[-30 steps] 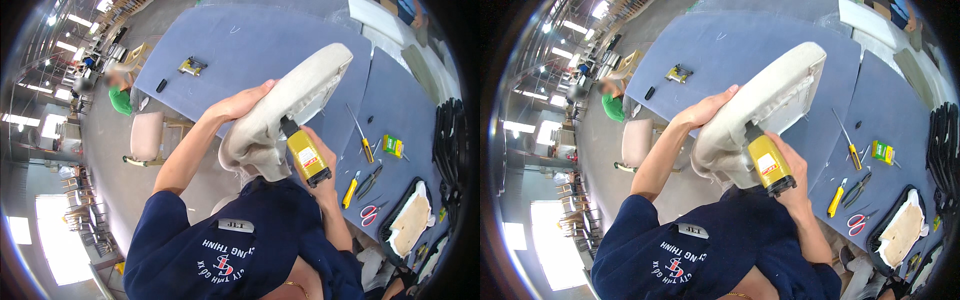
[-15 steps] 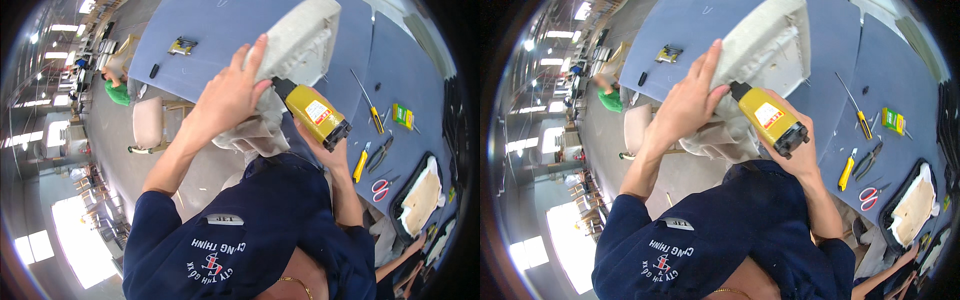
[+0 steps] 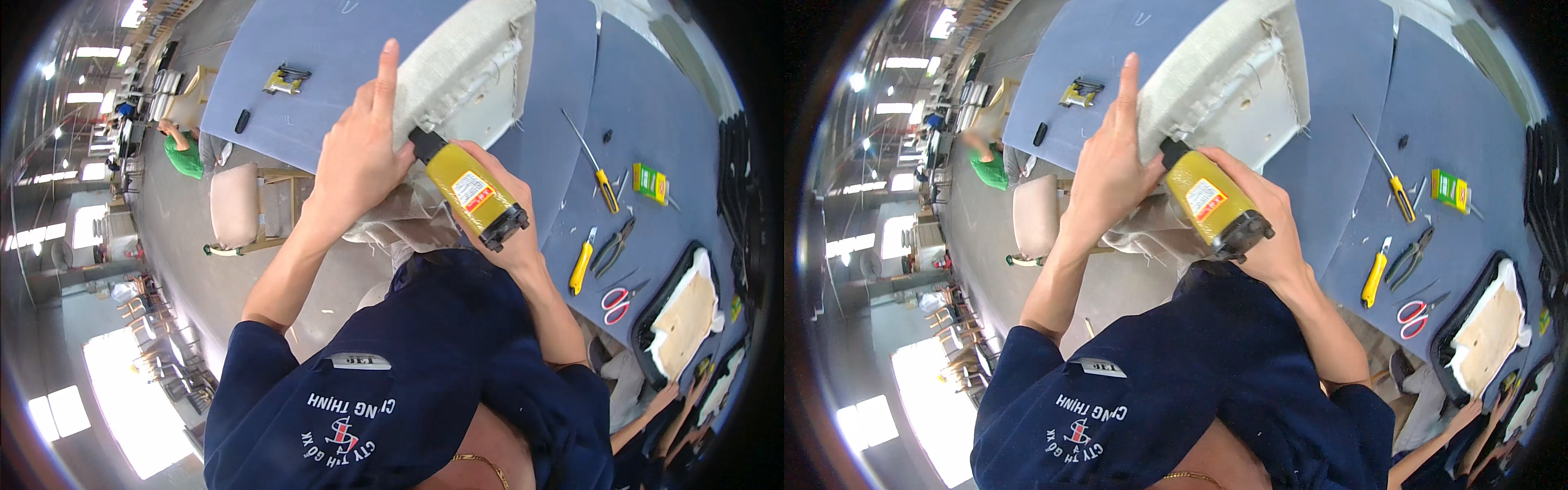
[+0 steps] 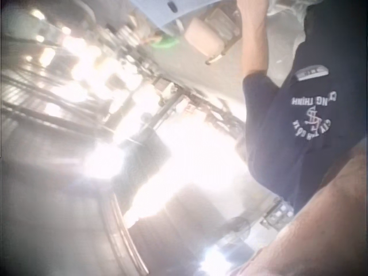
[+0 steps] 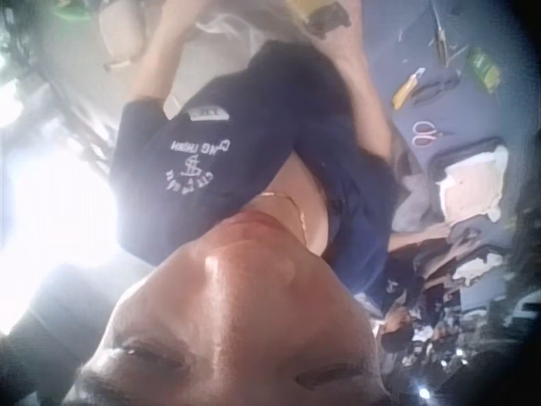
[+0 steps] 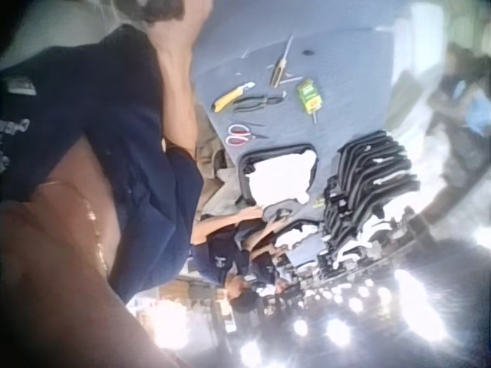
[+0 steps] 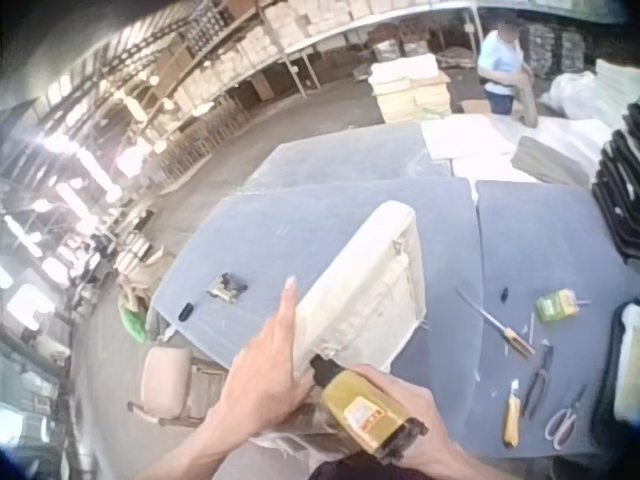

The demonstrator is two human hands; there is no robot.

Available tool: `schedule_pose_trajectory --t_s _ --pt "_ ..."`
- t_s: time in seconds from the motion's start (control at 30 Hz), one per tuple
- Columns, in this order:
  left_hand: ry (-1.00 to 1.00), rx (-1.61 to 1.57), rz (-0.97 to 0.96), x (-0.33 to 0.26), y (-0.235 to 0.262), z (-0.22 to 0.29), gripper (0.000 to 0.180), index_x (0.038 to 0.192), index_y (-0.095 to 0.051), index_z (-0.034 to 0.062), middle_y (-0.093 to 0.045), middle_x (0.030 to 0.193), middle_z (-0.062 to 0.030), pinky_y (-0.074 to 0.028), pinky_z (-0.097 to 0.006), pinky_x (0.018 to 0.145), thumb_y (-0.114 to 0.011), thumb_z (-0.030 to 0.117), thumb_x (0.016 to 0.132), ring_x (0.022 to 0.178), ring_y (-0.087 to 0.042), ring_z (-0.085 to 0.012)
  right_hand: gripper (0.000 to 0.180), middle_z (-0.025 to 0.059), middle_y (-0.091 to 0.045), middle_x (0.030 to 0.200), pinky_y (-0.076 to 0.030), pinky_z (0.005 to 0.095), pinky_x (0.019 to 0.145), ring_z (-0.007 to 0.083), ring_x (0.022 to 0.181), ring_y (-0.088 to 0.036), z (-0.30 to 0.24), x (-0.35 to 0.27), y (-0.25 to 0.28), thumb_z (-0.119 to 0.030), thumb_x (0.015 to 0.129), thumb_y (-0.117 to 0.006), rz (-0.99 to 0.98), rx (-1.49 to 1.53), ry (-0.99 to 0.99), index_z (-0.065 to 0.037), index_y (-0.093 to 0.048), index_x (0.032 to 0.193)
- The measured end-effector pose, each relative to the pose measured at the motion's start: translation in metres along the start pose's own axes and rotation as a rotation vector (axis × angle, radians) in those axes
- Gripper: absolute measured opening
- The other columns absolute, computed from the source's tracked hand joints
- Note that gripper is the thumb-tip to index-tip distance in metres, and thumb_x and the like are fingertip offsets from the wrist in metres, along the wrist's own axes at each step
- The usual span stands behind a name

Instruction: The person staples a white fabric cover onto a curved chair seat using a yellow pneumatic staple gun. They repeatedly pull the fabric taut, staple along the edges, and rotate the seat to work around the perimeter. The finished seat is then placed onto a chair frame.

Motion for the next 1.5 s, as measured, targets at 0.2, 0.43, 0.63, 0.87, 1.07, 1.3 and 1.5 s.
schedule_pose_trajectory --t_s 0.2,0.43,0.63,0.87,1.07,1.3,1.5 --pt "0.205 -1.036 -0.406 -0.01 -0.035 -0.071 0.086 0.167 -0.018 0.0047 -0.04 0.164 -0.0171 -0.031 -0.038 0.124 -0.066 0.033 0.102 0.148 -0.039 -0.023 0.057 0.0167 -0.074 0.116 -0.053 0.0334 0.097 0.0291 0.105 -0.073 0.001 -0.01 0.002 -0.003 0.083 -0.074 -0.128 -0.145 0.031 0.003 -0.06 0.137" --pt "0.213 -1.107 -0.462 -0.008 -0.046 -0.065 0.071 0.162 -0.033 0.0004 -0.041 0.164 -0.0165 -0.029 -0.038 0.125 -0.035 0.051 0.113 0.15 -0.038 -0.0272 0.063 0.0172 -0.073 0.12 -0.053 0.0356 0.099 0.0295 0.109 -0.073 0.018 -0.023 -0.019 -0.003 0.081 -0.075 -0.132 -0.147 -0.049 0.001 -0.057 0.141" --pt "0.01 -0.62 -0.181 -0.007 -0.013 -0.045 0.063 0.161 -0.035 0.0004 -0.044 0.16 -0.0226 -0.033 -0.043 0.122 -0.034 0.042 0.113 0.146 -0.045 -0.0379 0.063 0.015 -0.073 0.118 -0.053 0.0338 0.097 0.0247 0.104 -0.072 0.03 -0.018 -0.022 0.0 0.082 -0.075 -0.118 -0.167 -0.049 0.002 -0.056 0.142" --pt "-0.112 -0.224 -0.08 -0.014 0.004 -0.015 0.053 0.16 -0.04 0.0134 -0.049 0.151 -0.0262 -0.05 -0.05 0.104 -0.042 0.027 0.109 0.127 -0.055 -0.0503 0.063 0.0153 -0.073 0.118 -0.052 0.0339 0.099 0.0252 0.106 -0.072 0.035 -0.021 -0.019 -0.001 0.081 -0.076 -0.116 -0.117 -0.095 0.002 -0.057 0.142" --pt "-0.128 -0.119 0.0 -0.01 0.01 -0.016 0.062 0.162 -0.037 0.0145 -0.051 0.148 -0.0252 -0.052 -0.047 0.102 -0.056 0.016 0.103 0.126 -0.058 -0.0467 0.065 0.0204 -0.071 0.124 -0.052 0.0348 0.1 0.031 0.112 -0.072 0.043 -0.011 -0.018 -0.008 0.081 -0.08 -0.127 0.012 -0.051 0.002 -0.059 0.142" --pt "-0.133 -0.184 0.055 -0.008 0.01 -0.024 0.081 0.164 -0.03 0.0185 -0.054 0.146 -0.02 -0.053 -0.049 0.101 -0.07 0.015 0.095 0.125 -0.059 -0.0448 0.063 0.0169 -0.072 0.128 -0.052 0.0324 0.102 0.0242 0.115 -0.071 0.009 -0.014 0.009 -0.005 0.082 -0.08 0.089 -0.009 -0.111 0.005 -0.059 0.14" --pt "-0.027 -0.2 -0.056 -0.014 0.003 -0.012 0.095 0.167 -0.023 0.0178 -0.048 0.154 -0.0247 -0.043 -0.047 0.114 -0.068 -0.002 0.086 0.141 -0.048 -0.0446 0.067 0.0179 -0.073 0.121 -0.055 0.0347 0.094 0.0306 0.106 -0.074 -0.012 0.003 -0.008 -0.013 0.08 -0.084 0.006 -0.028 0.059 -0.002 -0.06 0.141"
Point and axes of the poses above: each hand's wrist, its own x-axis towards the middle knuckle, its own y-axis out of the back of the hand, z = x × y, the point moved 10 cm from there along x, towards the middle knuckle
